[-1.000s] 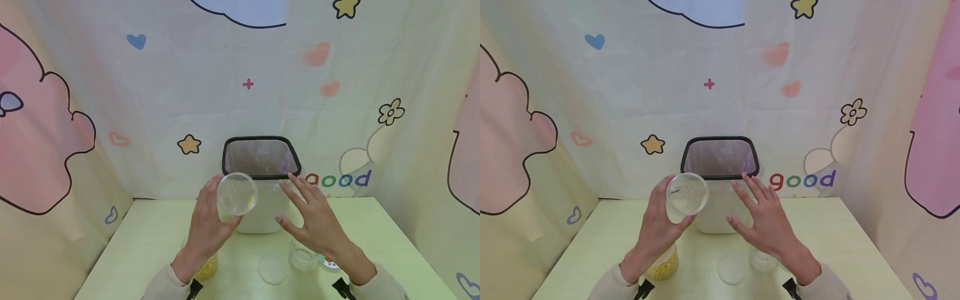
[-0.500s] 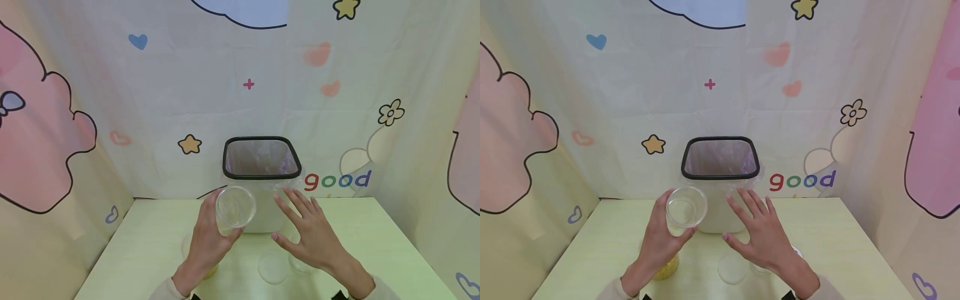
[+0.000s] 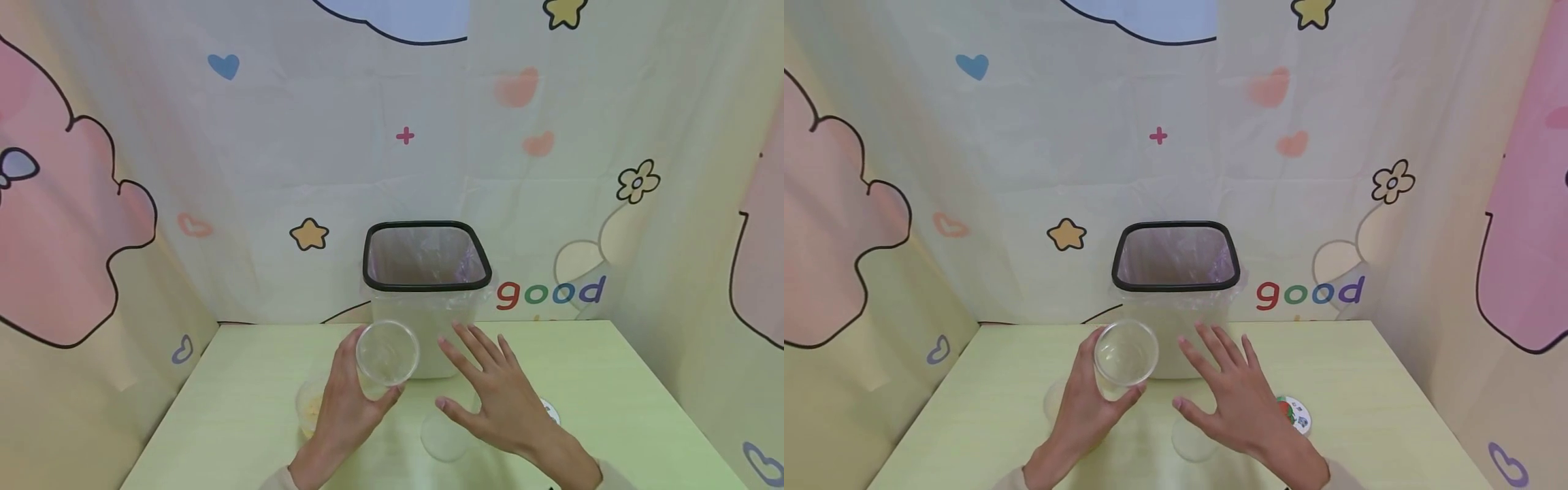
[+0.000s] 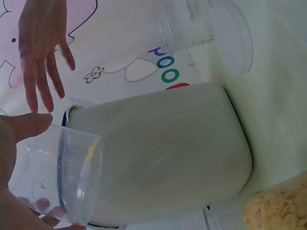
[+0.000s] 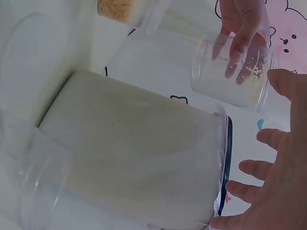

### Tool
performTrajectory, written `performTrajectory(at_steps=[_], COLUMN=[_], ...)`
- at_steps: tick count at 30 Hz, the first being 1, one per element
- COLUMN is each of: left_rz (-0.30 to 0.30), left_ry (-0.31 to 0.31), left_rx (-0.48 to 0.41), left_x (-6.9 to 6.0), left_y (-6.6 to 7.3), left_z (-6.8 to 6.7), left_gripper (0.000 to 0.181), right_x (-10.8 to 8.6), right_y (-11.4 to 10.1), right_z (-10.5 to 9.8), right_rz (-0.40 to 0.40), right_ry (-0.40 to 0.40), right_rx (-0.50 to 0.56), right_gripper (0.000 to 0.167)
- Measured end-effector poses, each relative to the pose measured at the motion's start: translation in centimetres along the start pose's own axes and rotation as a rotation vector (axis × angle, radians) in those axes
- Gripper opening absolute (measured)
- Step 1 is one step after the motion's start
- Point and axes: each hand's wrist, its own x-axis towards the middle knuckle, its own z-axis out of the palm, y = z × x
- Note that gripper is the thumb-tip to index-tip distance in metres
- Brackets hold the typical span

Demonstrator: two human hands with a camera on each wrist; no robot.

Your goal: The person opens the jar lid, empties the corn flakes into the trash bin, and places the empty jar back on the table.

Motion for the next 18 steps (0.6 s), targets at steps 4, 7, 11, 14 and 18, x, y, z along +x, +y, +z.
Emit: performTrajectory(at_steps=[4,7,11,14,18], left_rz=[-0.048,-0.086,-0.144,-0.193,-0.233], left_ry=[-0.022,-0.036,-0.058,-0.073,-0.082], left_rx=[-0.026,-0.048,-0.085,-0.106,-0.114], left_x=[-0.6,-1.0,-1.6,-2.2,-2.8], left_y=[-0.1,-0.2,-0.4,-0.5,-0.7], left_z=[0.4,0.7,1.1,1.4,1.9], left_gripper=[0.105,0.104,0.103,0.102,0.102], right_x=[-0.3,-0.4,-0.6,-0.9,-1.3], right_y=[-0.3,-0.5,-0.6,-0.6,-0.6], right_z=[0.6,0.9,1.1,1.3,1.6], right_rz=[0.005,0.013,0.022,0.034,0.047], right_ry=[-0.012,-0.021,-0.027,-0.034,-0.045], right_rx=[0.0,-0.003,-0.001,0.001,-0.004], right_gripper=[0.078,0.078,0.077,0.077,0.076])
